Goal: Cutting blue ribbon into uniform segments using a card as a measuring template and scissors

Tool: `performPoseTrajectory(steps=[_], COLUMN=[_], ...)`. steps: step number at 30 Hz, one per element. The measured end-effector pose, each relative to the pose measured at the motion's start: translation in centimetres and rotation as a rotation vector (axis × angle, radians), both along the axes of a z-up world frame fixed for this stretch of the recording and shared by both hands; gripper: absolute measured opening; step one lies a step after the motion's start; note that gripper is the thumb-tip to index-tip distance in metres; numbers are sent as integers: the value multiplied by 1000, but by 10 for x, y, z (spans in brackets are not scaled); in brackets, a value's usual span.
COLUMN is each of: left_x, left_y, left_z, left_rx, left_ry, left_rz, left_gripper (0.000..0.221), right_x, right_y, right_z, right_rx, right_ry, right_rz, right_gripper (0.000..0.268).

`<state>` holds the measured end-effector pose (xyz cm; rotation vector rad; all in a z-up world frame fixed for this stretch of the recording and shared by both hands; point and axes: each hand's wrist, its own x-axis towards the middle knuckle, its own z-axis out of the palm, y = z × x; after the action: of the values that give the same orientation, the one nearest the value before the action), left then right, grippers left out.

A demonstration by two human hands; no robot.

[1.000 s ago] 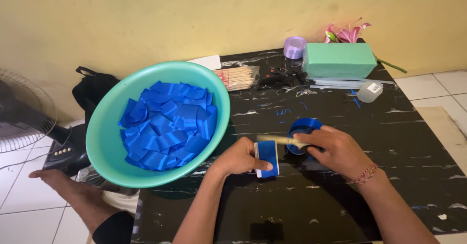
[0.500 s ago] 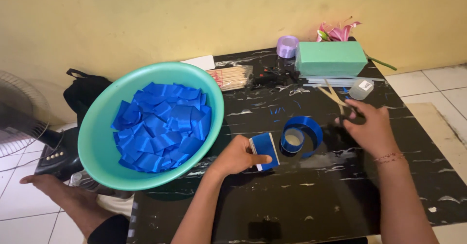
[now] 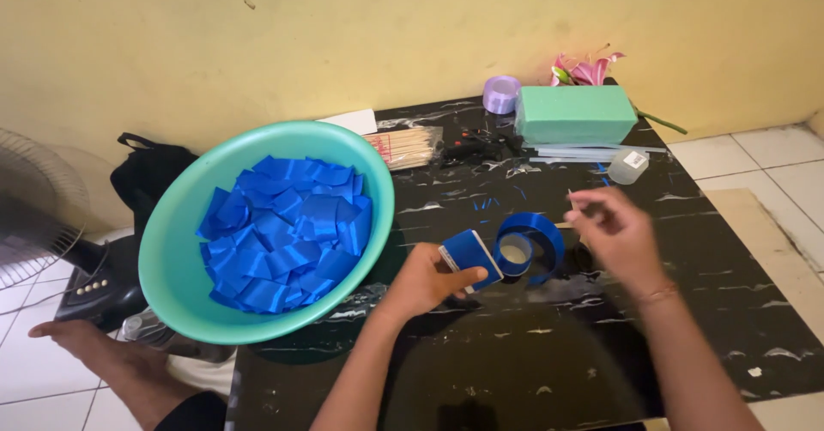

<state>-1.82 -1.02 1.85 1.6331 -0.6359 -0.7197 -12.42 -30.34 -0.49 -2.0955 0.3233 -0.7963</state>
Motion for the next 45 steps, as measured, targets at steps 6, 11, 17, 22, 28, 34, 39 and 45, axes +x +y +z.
performPoseTrajectory(steps=[6, 11, 17, 22, 28, 34, 39, 45], left_x=[-7, -8, -8, -12, -3, 27, 34, 46], left_y=[-1, -5, -13, -16, -13, -28, -22, -21], left_z=[-3, -4, -32, -33, -36, -94, -101, -120], left_rx=[-48, -72, -253, -407, -426, -409, -312, -385], left_ry=[-24, -134, -165, -92, 79, 125, 112, 158], left_rz=[-19, -13, -4, -8, 83, 294, 364, 416], left_gripper=[15, 16, 27, 25, 22, 22, 16, 25], right_x=[9, 8, 2, 5, 25, 67, 135, 197], right_y=[74, 84, 87, 67, 102, 169, 271, 298], right_z=[-14, -8, 13, 8, 66, 109, 102, 58], right_rx=[259, 142, 104, 164, 279, 225, 286, -481], right_ry=[22, -18, 30, 86, 91, 15, 294, 455], right_rz=[430, 507, 503, 532, 372, 291, 842, 716], right_gripper=[42, 23, 12, 21, 13, 14, 34, 35])
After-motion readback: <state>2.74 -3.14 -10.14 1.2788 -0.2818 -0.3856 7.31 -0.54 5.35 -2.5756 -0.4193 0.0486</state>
